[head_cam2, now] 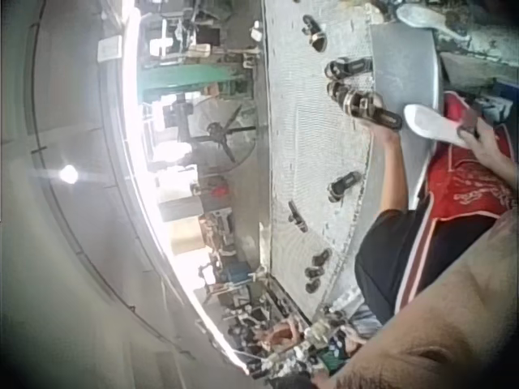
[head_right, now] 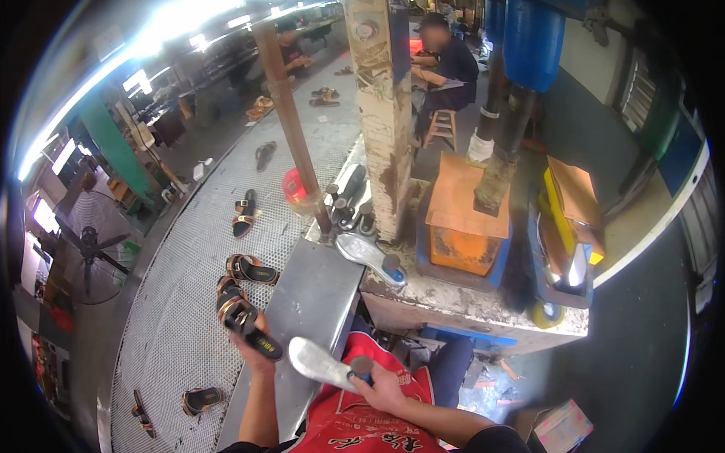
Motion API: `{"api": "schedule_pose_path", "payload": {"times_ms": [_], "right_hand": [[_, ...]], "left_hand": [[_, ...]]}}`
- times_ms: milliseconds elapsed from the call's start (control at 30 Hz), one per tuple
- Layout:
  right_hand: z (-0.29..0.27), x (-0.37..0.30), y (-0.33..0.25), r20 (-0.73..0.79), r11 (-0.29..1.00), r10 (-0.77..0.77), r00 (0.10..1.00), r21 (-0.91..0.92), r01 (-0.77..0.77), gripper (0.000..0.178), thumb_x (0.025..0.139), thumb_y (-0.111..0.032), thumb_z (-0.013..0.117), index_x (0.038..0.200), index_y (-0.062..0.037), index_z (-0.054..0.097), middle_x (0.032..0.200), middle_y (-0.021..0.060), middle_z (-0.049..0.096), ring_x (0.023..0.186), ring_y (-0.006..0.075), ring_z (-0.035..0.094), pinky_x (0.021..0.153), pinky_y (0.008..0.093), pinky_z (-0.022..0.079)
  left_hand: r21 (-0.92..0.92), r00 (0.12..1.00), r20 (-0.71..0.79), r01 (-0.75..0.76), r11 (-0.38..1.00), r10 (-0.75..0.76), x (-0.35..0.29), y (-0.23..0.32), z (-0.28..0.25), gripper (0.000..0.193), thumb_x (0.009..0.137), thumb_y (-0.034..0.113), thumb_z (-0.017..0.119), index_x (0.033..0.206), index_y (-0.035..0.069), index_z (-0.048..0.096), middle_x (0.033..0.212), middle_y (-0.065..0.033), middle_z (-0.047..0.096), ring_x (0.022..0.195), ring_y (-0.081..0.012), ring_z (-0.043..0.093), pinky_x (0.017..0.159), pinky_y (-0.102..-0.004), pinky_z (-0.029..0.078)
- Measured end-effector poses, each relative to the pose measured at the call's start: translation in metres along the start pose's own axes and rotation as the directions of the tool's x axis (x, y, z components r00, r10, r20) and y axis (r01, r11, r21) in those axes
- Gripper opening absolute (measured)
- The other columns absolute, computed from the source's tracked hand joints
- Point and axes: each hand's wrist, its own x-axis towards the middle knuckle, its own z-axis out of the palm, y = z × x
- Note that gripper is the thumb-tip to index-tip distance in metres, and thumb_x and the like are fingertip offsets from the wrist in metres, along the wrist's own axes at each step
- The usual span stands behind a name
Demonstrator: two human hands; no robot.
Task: The person assembles sandals by taking them from a conveyor belt, fitting them onto shoe lasts, pressing them in a shoe press machine, and removing the pressed sandals from the lasts.
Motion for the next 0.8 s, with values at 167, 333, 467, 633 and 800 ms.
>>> {"api": "schedule_pose_path", "payload": {"times_ms": [167, 333, 467, 633, 800], "right_hand": [[-0.022, 0.004, -0.002, -0.325, 0.988, -0.087, 0.942, 0.089, 0.122, 0.025, 0.093, -0.008, 0.077, 0.116, -0.0028, 0.069, 0.105, 0.0116, 0.073, 0.096, 0.02, 0.07, 0.089, 0.0346, 0.055], [-0.025, 0.014, 0.006, -0.487, 0.973, -0.182, 0.854, 0.036, 0.228, 0.024, 0.092, -0.004, 0.073, 0.116, 0.001, 0.069, 0.112, 0.0155, 0.074, 0.105, 0.0239, 0.07, 0.095, 0.0366, 0.054], [-0.026, 0.035, 0.005, -0.583, 0.977, -0.154, 0.797, 0.029, 0.21, 0.024, 0.092, -0.004, 0.073, 0.115, 0.0008, 0.07, 0.115, 0.0156, 0.075, 0.107, 0.0243, 0.07, 0.097, 0.0368, 0.053], [-0.028, 0.066, 0.006, -0.556, 0.953, -0.274, 0.785, -0.044, 0.301, 0.042, 0.089, -0.01, 0.078, 0.127, -0.0002, 0.063, 0.119, 0.0183, 0.071, 0.111, 0.0292, 0.069, 0.097, 0.0399, 0.053], [-0.038, 0.051, -0.007, -0.351, 0.958, -0.233, 0.907, -0.246, 0.15, 0.07, 0.076, -0.022, 0.093, 0.131, -0.0012, 0.054, 0.132, 0.0212, 0.063, 0.119, 0.0344, 0.067, 0.102, 0.0453, 0.052]], "left_hand": [[-0.238, 0.884, -0.251, 0.339, 0.91, -0.395, 0.011, -0.078, 0.116, 0.087, 0.105, 0.077, 0.031, 0.157, 0.01, 0.048, 0.137, -0.008, 0.067, 0.123, -0.0259, 0.066, 0.105, -0.0413, 0.054], [-0.476, 0.714, -0.126, 0.565, 0.673, -0.689, -0.017, -0.131, 0.145, 0.085, 0.107, 0.075, 0.031, 0.154, 0.006, 0.049, 0.146, -0.0141, 0.063, 0.13, -0.0311, 0.064, 0.114, -0.0448, 0.049], [-0.349, 0.784, -0.156, 0.526, 0.776, -0.601, -0.044, -0.121, 0.193, 0.076, 0.112, 0.067, 0.027, 0.154, 0.007, 0.048, 0.145, -0.0131, 0.063, 0.131, -0.0303, 0.062, 0.117, -0.0445, 0.047], [-0.3, 0.8, 0.012, 0.576, 0.761, -0.6, -0.061, -0.111, 0.217, 0.079, 0.111, 0.068, 0.026, 0.159, 0.008, 0.042, 0.157, -0.0136, 0.053, 0.141, -0.0332, 0.053, 0.121, -0.0501, 0.039], [-0.364, 0.688, 0.202, 0.714, 0.599, -0.697, -0.059, -0.098, 0.204, 0.075, 0.111, 0.066, 0.028, 0.155, 0.008, 0.047, 0.148, -0.0135, 0.06, 0.134, -0.0318, 0.06, 0.116, -0.0484, 0.046]]}}
